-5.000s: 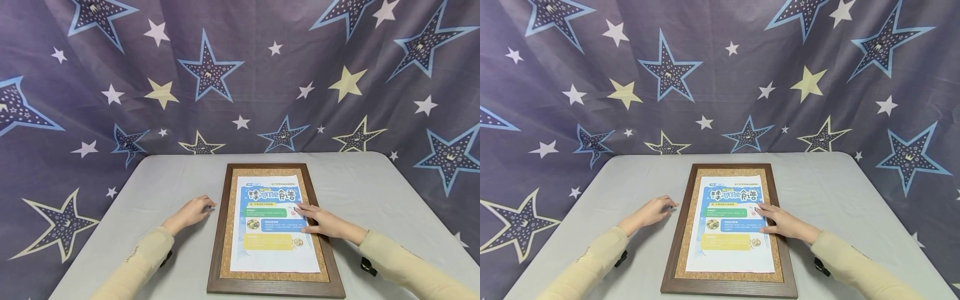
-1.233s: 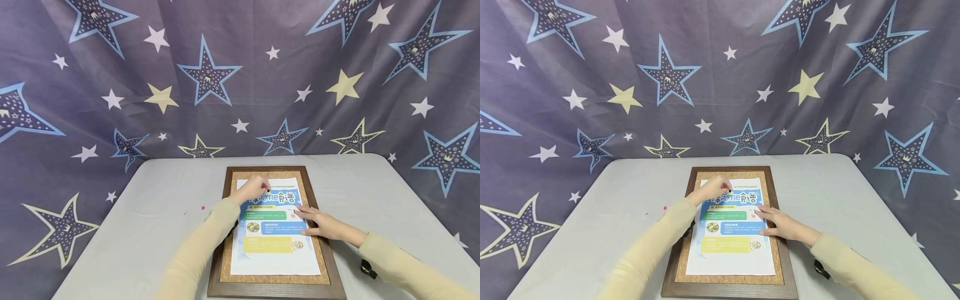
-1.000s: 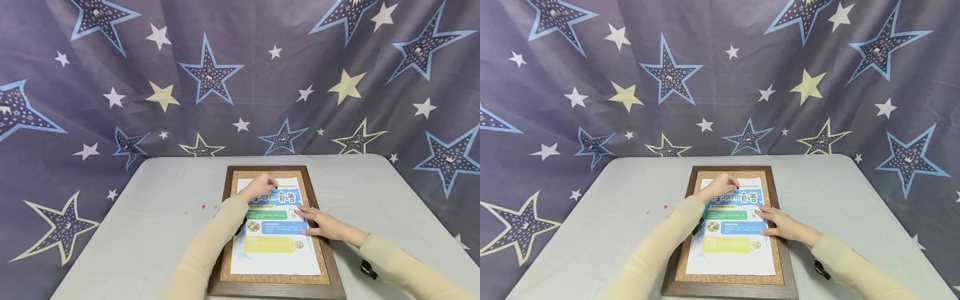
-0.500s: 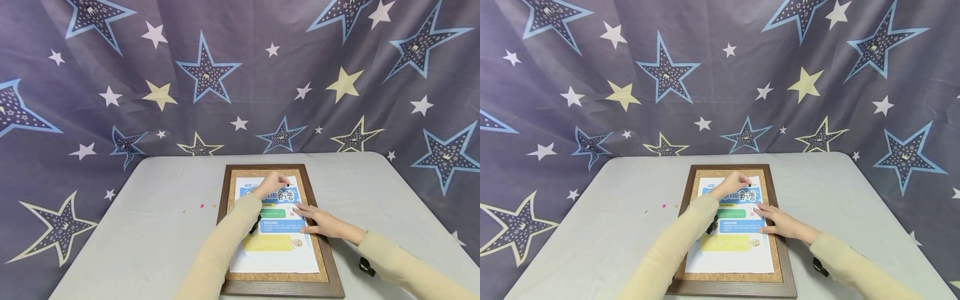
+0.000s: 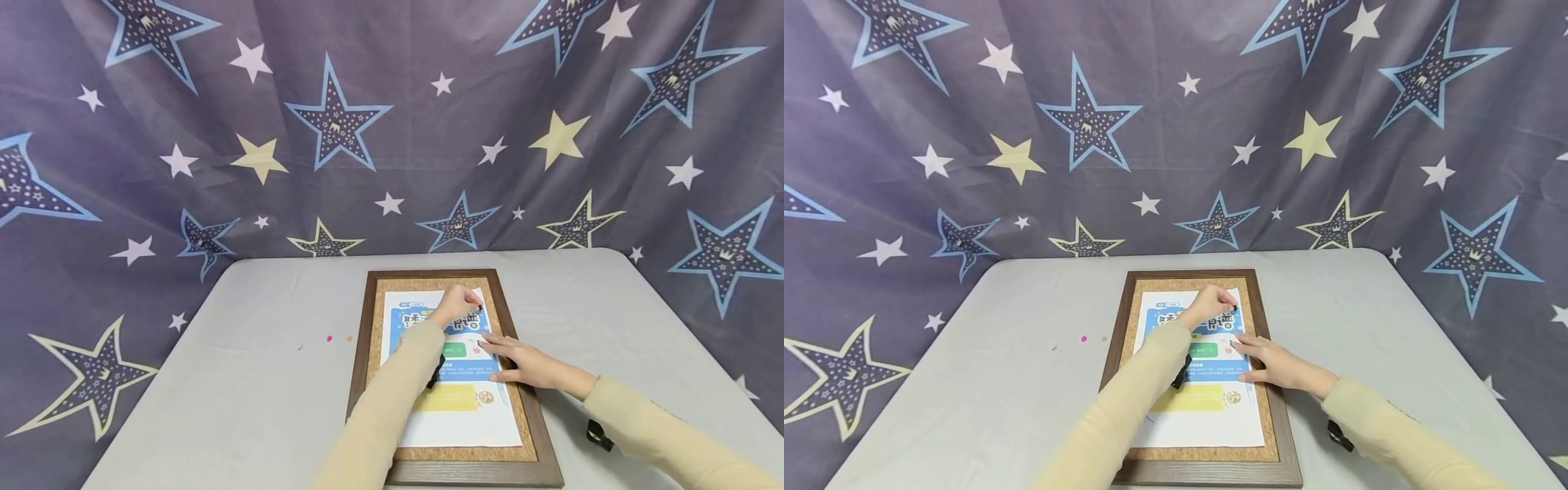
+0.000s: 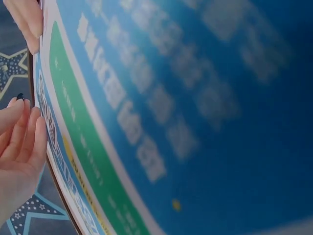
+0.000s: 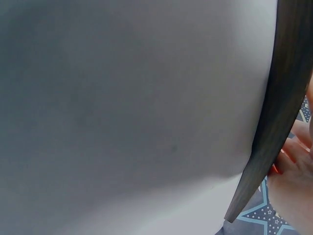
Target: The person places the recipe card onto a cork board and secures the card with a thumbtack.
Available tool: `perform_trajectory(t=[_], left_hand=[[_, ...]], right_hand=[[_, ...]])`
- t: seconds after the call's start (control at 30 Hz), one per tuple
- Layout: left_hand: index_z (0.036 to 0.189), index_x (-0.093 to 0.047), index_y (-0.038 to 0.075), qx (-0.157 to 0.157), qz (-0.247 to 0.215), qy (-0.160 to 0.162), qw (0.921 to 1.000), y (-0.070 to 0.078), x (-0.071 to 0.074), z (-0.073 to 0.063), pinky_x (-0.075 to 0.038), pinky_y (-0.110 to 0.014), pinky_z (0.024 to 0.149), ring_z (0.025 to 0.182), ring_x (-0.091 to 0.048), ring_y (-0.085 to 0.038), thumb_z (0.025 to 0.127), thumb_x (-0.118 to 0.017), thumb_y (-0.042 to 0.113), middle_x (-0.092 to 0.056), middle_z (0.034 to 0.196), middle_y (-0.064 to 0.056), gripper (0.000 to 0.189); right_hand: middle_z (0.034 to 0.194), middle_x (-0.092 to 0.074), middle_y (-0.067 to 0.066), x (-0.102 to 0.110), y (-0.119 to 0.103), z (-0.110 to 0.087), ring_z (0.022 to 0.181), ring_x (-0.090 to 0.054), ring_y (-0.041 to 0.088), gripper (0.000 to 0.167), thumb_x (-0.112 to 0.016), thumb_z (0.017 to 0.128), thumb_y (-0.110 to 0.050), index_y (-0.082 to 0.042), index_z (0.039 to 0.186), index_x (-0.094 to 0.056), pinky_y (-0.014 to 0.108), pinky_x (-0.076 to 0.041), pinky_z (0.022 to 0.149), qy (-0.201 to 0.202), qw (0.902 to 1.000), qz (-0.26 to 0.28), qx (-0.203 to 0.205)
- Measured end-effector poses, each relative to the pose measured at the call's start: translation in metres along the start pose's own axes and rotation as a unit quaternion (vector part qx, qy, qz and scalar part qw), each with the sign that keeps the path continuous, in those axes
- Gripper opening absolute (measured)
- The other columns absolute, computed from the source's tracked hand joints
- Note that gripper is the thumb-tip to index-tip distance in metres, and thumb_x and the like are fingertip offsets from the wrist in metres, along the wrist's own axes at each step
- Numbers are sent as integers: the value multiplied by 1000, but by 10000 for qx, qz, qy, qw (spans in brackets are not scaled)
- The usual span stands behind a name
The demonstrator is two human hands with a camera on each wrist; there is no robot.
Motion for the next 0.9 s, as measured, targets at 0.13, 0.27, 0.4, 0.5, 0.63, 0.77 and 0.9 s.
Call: perform_trajectory(t=[0.13, 0.27, 0.4, 0.5, 0.63, 0.77, 0.9], left_hand=[[80, -73, 15, 228, -113, 87, 9996, 22, 17, -17, -46, -15, 66, 69, -60, -4, 74, -70, 12, -67, 74, 6, 7], [75, -73, 19, 243, -275, 203, 9991, 1, 5, -5, -45, -14, 64, 66, -58, -2, 72, -73, 16, -66, 71, 10, 4], [72, -72, 21, 365, -350, 353, 9981, -18, -9, 7, -45, -15, 65, 67, -58, -3, 70, -75, 21, -66, 71, 11, 3], [73, -73, 20, 491, -317, 412, 9974, -6, -1, -2, -44, -15, 67, 68, -59, -3, 70, -75, 18, -66, 70, 10, 4], [76, -73, 14, 758, -147, 537, 9956, 27, 20, -24, -45, -17, 72, 72, -60, -6, 72, -72, 12, -68, 72, 4, 5], [75, -73, 17, 792, 10, 784, 9938, 9, 8, -11, -45, -20, 71, 71, -60, -9, 72, -73, 16, -68, 72, 4, 4], [66, -70, 32, 555, -126, 958, 9938, -70, -43, 41, -44, -20, 67, 65, -56, -2, 64, -78, 28, -63, 62, 17, 9]], right_hand=[[134, -32, 28, -1, 0, 0, 121, -30, 45, 62, -58, 83, -32, 8, 127, -41, 57, -23, 97, 8, 10000, 26, 27], [134, -32, 29, -1, 1, 0, 121, -30, 45, 61, -59, 83, -30, 8, 127, -41, 57, -23, 96, 52, 10000, 7, 62], [133, -33, 28, -1, 1, 0, 120, -31, 45, 61, -60, 83, -30, 8, 126, -42, 57, -24, 96, 83, 9999, -29, 88], [133, -33, 28, -1, 1, 0, 120, -31, 45, 61, -60, 83, -30, 8, 126, -42, 57, -24, 96, 78, 9999, -26, 101], [133, -33, 29, -1, 1, 1, 120, -31, 45, 62, -59, 83, -31, 8, 127, -41, 57, -24, 96, 71, 9999, -7, 118], [133, -33, 29, -1, 1, 1, 120, -30, 46, 62, -59, 83, -31, 8, 127, -41, 57, -23, 96, 85, 9999, -6, 143], [133, -33, 29, -1, 2, 1, 121, -30, 45, 62, -59, 83, -32, 8, 127, -41, 57, -23, 96, 83, 9999, 8, 136]])
Point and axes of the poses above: each hand's wrist, its own z-axis towards the middle knuckle, its own x-axis out of the back of the hand, y = z × x, the point moved 6 cm from there along z, towards the middle knuckle
